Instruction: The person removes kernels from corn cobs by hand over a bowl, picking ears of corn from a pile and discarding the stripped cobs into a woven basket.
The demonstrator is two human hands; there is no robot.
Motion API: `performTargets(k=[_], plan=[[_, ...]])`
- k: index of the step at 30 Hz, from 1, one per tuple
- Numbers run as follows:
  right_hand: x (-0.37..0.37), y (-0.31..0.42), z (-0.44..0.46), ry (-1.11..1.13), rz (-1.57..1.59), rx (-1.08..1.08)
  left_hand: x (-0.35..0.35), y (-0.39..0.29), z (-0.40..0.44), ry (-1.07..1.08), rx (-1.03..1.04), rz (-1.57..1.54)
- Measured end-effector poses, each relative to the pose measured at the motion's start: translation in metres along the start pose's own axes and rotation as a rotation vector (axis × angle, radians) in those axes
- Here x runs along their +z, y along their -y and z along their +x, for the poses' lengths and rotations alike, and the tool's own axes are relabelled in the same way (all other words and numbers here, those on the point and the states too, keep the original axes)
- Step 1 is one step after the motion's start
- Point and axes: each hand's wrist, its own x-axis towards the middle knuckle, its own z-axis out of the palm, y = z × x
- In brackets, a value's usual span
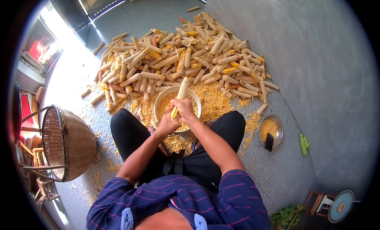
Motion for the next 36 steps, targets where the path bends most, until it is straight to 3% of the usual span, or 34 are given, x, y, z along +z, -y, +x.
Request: performTargets(k=[4,7,10,12,14,16,18,19,20,21,22,23,24,25,26,28,30,32,34,36], plan=[[0.002,0.01,-0.005,0.158,0.128,0.074,-0.006,-0.004,-0.005,0.02,-0.027,-0.101],[0.004,0.018,-0.004,0.256,0.236,0.123,-0.01,-0.022,-0.014,0.127,-0.196,-0.507],[0.003,0.024,-0.005,0.336,0.314,0.152,-0.012,-0.031,-0.02,0.192,-0.209,-0.604],[0.002,0.028,-0.008,0.561,0.646,0.246,-0.011,-0.026,-0.021,0.264,-0.223,-0.681],[0.003,0.031,-0.009,0.615,0.634,0.233,-0.01,-0.023,-0.022,0.504,-0.222,-0.946],[0.007,0.039,-0.013,0.717,0.619,0.22,-0.008,-0.028,-0.021,0.487,-0.211,-0.976],[0.013,0.036,-0.012,0.597,0.546,0.243,-0.008,-0.031,-0.017,0.213,-0.252,-0.725],[0.014,0.024,-0.008,0.331,0.322,0.11,-0.008,-0.016,-0.008,0.068,-0.199,-0.35],[0.018,0.011,-0.007,0.064,0.099,-0.022,0.001,0.019,0.008,-0.197,0.126,-0.006],[0.026,0.002,-0.012,-0.055,-0.017,-0.157,0.002,0.01,0.004,-0.302,0.065,0.273],[0.027,0.0,-0.014,-0.055,-0.018,-0.152,0.004,-0.002,0.0,-0.402,0.002,0.551],[0.027,-0.001,-0.016,-0.089,-0.131,-0.158,0.007,0.006,0.004,-0.402,0.0,0.549],[0.027,0.001,-0.016,-0.125,-0.243,-0.164,0.008,0.011,0.007,-0.372,0.083,0.461],[0.018,-0.005,-0.009,-0.055,-0.145,-0.159,0.009,0.016,0.009,-0.339,0.165,0.374],[0.012,-0.007,-0.005,-0.062,-0.141,-0.156,0.006,0.022,0.01,-0.331,0.163,0.377],[0.006,-0.005,-0.003,0.064,-0.127,-0.061,-0.007,0.002,0.007,-0.037,0.185,0.057],[0.006,0.002,-0.007,0.077,-0.124,-0.048,-0.008,-0.001,0.004,-0.037,0.17,-0.074],[0.007,0.015,-0.01,0.292,0.136,0.054,-0.017,-0.021,-0.008,0.258,-0.29,-0.696],[0.006,0.019,-0.007,0.373,0.124,0.063,-0.015,-0.026,-0.01,0.207,-0.282,-0.723],[0.007,0.02,-0.009,0.403,0.239,0.07,-0.016,-0.018,-0.009,0.294,-0.276,-0.866]])
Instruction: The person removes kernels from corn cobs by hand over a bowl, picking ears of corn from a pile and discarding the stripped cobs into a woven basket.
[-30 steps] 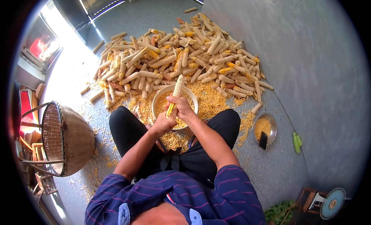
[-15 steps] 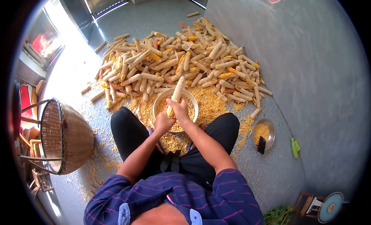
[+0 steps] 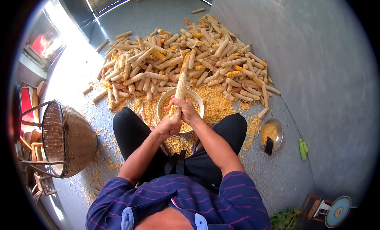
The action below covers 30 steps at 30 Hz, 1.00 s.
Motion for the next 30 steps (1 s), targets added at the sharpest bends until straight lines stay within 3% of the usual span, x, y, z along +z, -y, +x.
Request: performTargets(k=[4,6,7,8,10,12,14,15,16,18,20,23,26,27,28,30], plan=[[0.009,-0.005,-0.002,0.012,-0.035,0.041,-0.009,0.001,0.013,0.021,0.005,-0.162],[0.017,-0.02,-0.002,-0.266,-0.685,-0.103,-0.014,0.006,0.02,-0.511,0.308,0.77],[0.012,-0.043,0.003,-0.377,-0.882,-0.445,-0.015,0.012,0.02,-0.515,0.303,0.763],[-0.003,-0.049,0.006,-0.373,-0.885,-0.437,-0.013,0.019,0.021,-0.583,0.284,0.959],[-0.02,-0.044,0.014,-0.543,-0.778,0.043,-0.007,0.022,0.023,-0.703,0.246,1.363],[-0.038,-0.051,0.02,-0.522,-0.843,-0.029,-0.009,0.018,0.025,-0.615,0.293,1.306],[-0.026,-0.042,0.014,-0.507,-1.099,-0.134,-0.017,0.019,0.028,-0.375,0.421,0.87],[-0.023,-0.041,0.015,-0.509,-1.135,-0.122,-0.015,0.021,0.033,-0.398,0.595,0.873],[-0.021,-0.04,0.013,-0.508,-1.13,-0.119,-0.02,0.021,0.032,-0.4,0.59,0.876],[-0.017,-0.034,0.007,-0.364,-0.998,-0.186,-0.021,0.013,0.024,-0.281,0.041,0.195],[-0.019,-0.032,0.007,-0.302,-0.987,-0.167,-0.01,0.004,0.015,-0.292,0.044,0.137],[-0.024,-0.04,0.014,-0.111,-0.509,-0.152,-0.014,0.003,0.015,-0.176,0.043,-0.104],[-0.009,-0.028,0.011,-0.156,-0.425,-0.06,-0.011,0.0,0.019,-0.292,0.069,0.014],[-0.001,-0.035,0.007,-0.304,-0.736,-0.174,-0.019,0.003,0.023,-0.463,0.047,0.37],[0.002,-0.041,0.003,-0.305,-0.739,-0.177,-0.039,0.022,0.037,-0.46,0.049,0.369],[0.001,-0.051,-0.002,-0.301,-1.182,-0.342,-0.078,0.069,0.066,-0.597,0.69,0.876]])
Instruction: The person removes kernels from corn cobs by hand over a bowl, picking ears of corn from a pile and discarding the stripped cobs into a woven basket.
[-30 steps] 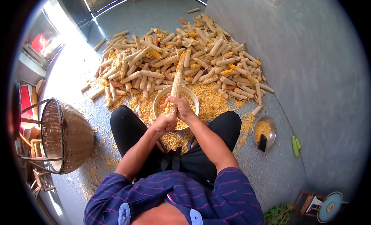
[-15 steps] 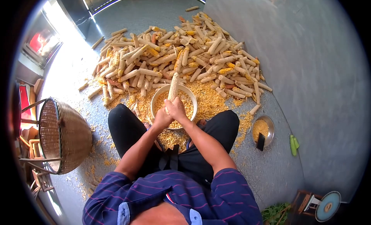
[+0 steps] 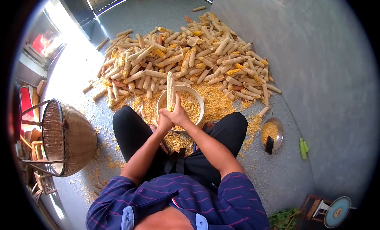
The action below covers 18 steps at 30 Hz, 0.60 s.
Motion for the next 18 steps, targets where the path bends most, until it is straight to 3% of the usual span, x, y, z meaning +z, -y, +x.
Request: performTargets(k=[1,4,6,8,9,10,11,12,14,15,17,18], plan=[[-0.007,-0.003,0.007,0.119,-0.048,0.131,-0.014,-0.04,-0.001,0.118,-0.242,0.1],[-0.014,0.001,0.012,0.151,-0.212,0.207,-0.022,-0.055,0.008,0.278,-0.119,0.171],[-0.021,0.017,0.01,0.124,-0.195,0.182,-0.022,-0.069,0.007,0.306,-0.165,0.19],[-0.034,0.032,0.008,0.295,-0.449,0.029,-0.019,-0.075,0.001,0.186,-0.111,-0.015],[-0.036,0.029,0.01,0.296,-0.444,0.032,-0.032,-0.073,0.006,0.353,-0.418,-0.405],[-0.039,0.025,0.014,0.258,-0.24,0.053,-0.046,-0.083,0.013,0.511,-0.723,-0.799],[-0.039,0.022,0.016,0.217,-0.036,0.073,-0.045,-0.096,0.01,0.471,-0.704,-0.832],[-0.033,0.009,0.017,0.215,-0.034,0.071,-0.044,-0.097,0.01,0.472,-0.703,-0.828],[-0.017,-0.022,0.02,0.0,0.309,-0.022,-0.043,-0.097,0.008,0.48,-0.679,-1.083],[-0.02,-0.02,0.021,-0.005,0.31,-0.021,-0.042,-0.097,0.01,0.533,-0.666,-1.11],[-0.032,-0.015,0.031,0.206,0.95,0.288,-0.039,-0.098,0.005,0.609,-0.643,-1.2],[-0.036,-0.007,0.034,0.197,0.951,0.275,-0.039,-0.102,0.003,0.682,-0.619,-1.291]])
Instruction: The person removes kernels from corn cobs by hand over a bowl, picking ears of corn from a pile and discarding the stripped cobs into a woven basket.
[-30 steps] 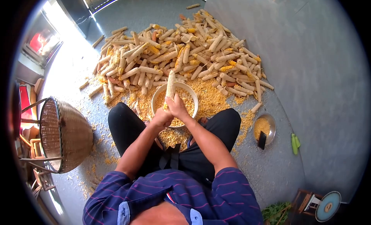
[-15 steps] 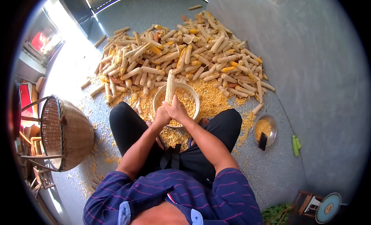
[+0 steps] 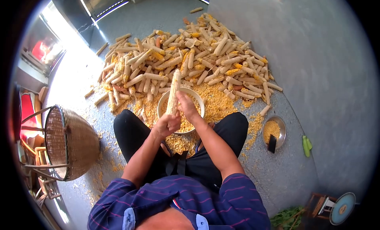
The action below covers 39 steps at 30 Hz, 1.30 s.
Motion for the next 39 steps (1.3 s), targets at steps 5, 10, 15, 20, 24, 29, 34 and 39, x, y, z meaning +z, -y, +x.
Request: performTargets(k=[5,10,15,20,24,29,34,39], plan=[[0.029,0.052,-0.012,-0.28,-0.092,-0.254,0.01,0.008,-0.006,0.087,-0.089,0.262],[0.018,0.057,-0.009,-0.169,0.119,-0.213,0.01,0.012,-0.012,0.221,-0.17,0.022],[0.029,0.071,-0.014,0.016,0.511,-0.12,0.015,0.011,-0.011,0.143,-0.156,0.051],[-0.004,0.052,0.003,-0.598,0.232,-0.275,-0.011,0.016,0.006,-0.494,-0.019,1.091],[-0.014,0.046,0.008,-0.708,0.28,-0.241,-0.001,0.011,0.005,-0.64,0.189,1.2],[-0.017,0.052,0.008,-0.548,0.542,-0.186,-0.029,0.008,0.01,-0.767,0.424,0.762],[-0.01,0.047,0.009,-0.529,0.468,-0.14,0.012,0.012,-0.005,-0.433,0.442,1.538],[0.01,0.064,-0.009,-0.001,0.515,-0.11,0.026,-0.007,-0.012,-0.056,-0.173,-0.207]])
